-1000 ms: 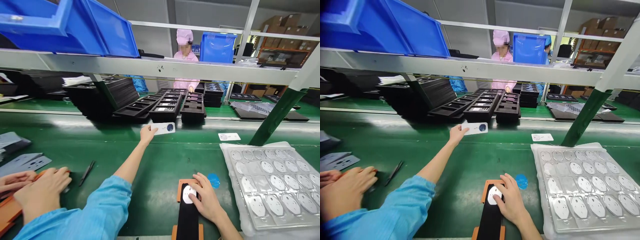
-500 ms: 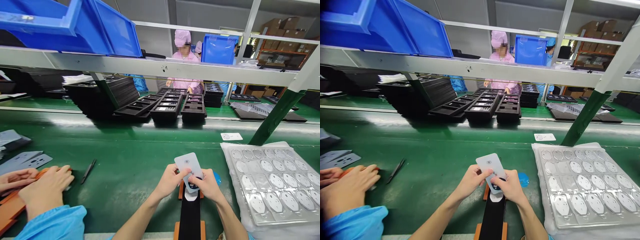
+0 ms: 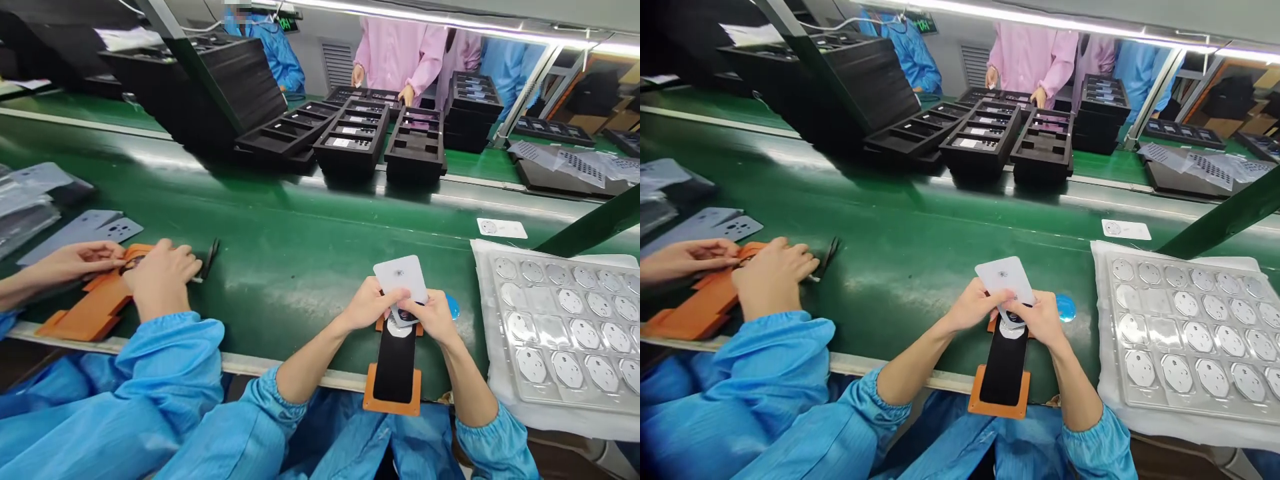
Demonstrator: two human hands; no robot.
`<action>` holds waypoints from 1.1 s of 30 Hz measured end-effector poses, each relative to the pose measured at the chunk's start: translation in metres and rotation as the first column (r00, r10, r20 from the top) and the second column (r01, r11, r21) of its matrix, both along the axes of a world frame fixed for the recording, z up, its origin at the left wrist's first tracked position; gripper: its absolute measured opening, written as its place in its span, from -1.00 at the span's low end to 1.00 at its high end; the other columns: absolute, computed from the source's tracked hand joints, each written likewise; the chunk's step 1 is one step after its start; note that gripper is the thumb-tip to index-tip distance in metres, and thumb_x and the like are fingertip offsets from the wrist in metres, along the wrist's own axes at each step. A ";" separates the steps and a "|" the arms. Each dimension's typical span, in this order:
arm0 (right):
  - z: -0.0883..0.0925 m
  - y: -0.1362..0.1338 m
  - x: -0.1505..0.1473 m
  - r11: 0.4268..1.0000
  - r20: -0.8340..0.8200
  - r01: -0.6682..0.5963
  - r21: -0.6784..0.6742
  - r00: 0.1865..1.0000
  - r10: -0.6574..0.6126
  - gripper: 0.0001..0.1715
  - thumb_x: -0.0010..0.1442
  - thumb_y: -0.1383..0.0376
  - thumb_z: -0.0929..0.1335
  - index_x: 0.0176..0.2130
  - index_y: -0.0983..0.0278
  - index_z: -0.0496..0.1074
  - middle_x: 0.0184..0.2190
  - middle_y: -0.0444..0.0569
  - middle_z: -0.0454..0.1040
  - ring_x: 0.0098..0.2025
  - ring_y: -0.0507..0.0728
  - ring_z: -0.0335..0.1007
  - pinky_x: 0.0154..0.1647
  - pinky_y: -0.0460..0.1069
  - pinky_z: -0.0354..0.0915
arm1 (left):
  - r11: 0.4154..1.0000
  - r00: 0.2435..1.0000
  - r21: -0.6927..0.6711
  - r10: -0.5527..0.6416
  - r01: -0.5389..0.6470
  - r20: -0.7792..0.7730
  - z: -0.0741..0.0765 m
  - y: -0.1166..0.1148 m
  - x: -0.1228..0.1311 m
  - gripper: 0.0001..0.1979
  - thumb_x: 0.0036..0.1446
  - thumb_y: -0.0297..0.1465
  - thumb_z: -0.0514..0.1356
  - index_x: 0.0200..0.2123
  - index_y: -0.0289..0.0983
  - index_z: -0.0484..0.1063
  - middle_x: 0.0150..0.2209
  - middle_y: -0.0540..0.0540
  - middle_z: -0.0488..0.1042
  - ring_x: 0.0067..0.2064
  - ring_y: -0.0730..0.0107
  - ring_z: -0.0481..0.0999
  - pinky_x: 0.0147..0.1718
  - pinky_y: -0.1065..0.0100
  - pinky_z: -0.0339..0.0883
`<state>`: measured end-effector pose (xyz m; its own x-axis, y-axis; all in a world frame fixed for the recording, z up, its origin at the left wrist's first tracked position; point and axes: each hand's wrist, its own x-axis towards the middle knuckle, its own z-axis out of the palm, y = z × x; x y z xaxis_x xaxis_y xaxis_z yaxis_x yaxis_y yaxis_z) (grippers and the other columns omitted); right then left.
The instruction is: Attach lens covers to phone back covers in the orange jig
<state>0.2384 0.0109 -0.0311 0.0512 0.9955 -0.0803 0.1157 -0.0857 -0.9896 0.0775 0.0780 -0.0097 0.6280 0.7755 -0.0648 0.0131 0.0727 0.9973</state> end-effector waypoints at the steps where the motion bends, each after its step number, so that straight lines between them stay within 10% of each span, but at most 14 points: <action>1: 0.002 0.000 0.000 0.999 0.031 0.038 0.003 0.999 -0.038 -0.44 0.20 -0.08 0.40 -0.50 0.33 0.52 -0.55 -0.03 0.51 -0.47 0.11 0.40 -0.46 -0.04 0.32 | 1.000 1.000 -0.002 0.008 -0.008 0.012 -0.001 0.001 0.000 -0.48 0.10 0.00 0.32 -0.60 -0.35 0.45 -0.71 -0.02 0.36 -0.68 0.55 0.28 -0.69 0.48 0.12; 3: 0.006 -0.001 0.001 0.972 0.161 0.183 0.146 0.965 -0.206 -0.44 0.30 -0.07 0.31 -0.45 0.31 0.53 -0.48 -0.01 0.53 -0.37 0.15 0.47 -0.34 0.01 0.39 | 0.996 0.994 -0.021 0.086 -0.085 0.070 -0.005 0.003 0.001 -0.44 0.13 0.03 0.29 -0.62 -0.35 0.45 -0.70 -0.05 0.39 -0.69 0.53 0.31 -0.69 0.47 0.16; 8: 0.010 0.000 0.000 0.661 0.240 0.414 0.626 0.704 -0.668 -0.75 0.31 0.13 0.36 -0.14 0.22 0.52 -0.18 0.06 0.53 -0.10 0.19 0.48 -0.06 0.11 0.44 | 0.904 0.873 -0.082 0.428 -0.420 0.236 -0.017 0.000 0.013 -0.50 0.13 0.03 0.31 -0.26 -0.35 0.60 -0.28 -0.19 0.65 -0.45 0.32 0.60 -0.41 0.31 0.55; 16: -0.003 0.001 -0.012 0.725 0.255 0.345 0.595 0.775 -0.578 -0.84 0.31 0.22 0.35 -0.24 0.21 0.53 -0.24 0.04 0.58 -0.11 0.18 0.54 -0.07 0.10 0.51 | 0.914 0.962 0.315 0.210 -0.256 0.173 -0.025 -0.022 0.018 -0.55 0.37 -0.07 0.11 0.07 -0.20 0.58 0.02 -0.12 0.62 0.01 0.12 0.63 0.06 0.20 0.50; 33: 0.000 0.001 -0.007 0.731 0.195 0.380 0.567 0.800 -0.567 -0.84 0.29 0.22 0.36 -0.27 0.22 0.53 -0.27 0.02 0.58 -0.18 0.15 0.55 -0.11 0.09 0.50 | 0.896 0.960 0.370 0.173 -0.245 0.218 -0.021 -0.026 0.019 -0.57 0.38 -0.11 0.10 0.10 -0.22 0.56 0.09 -0.17 0.58 0.07 0.14 0.61 0.07 0.18 0.52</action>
<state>0.2316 0.0114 -0.0309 0.4567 0.7291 0.5098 0.5193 0.2468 -0.8181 0.0967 0.0525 -0.0309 0.4214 0.8300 0.3653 -0.1368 -0.3401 0.9304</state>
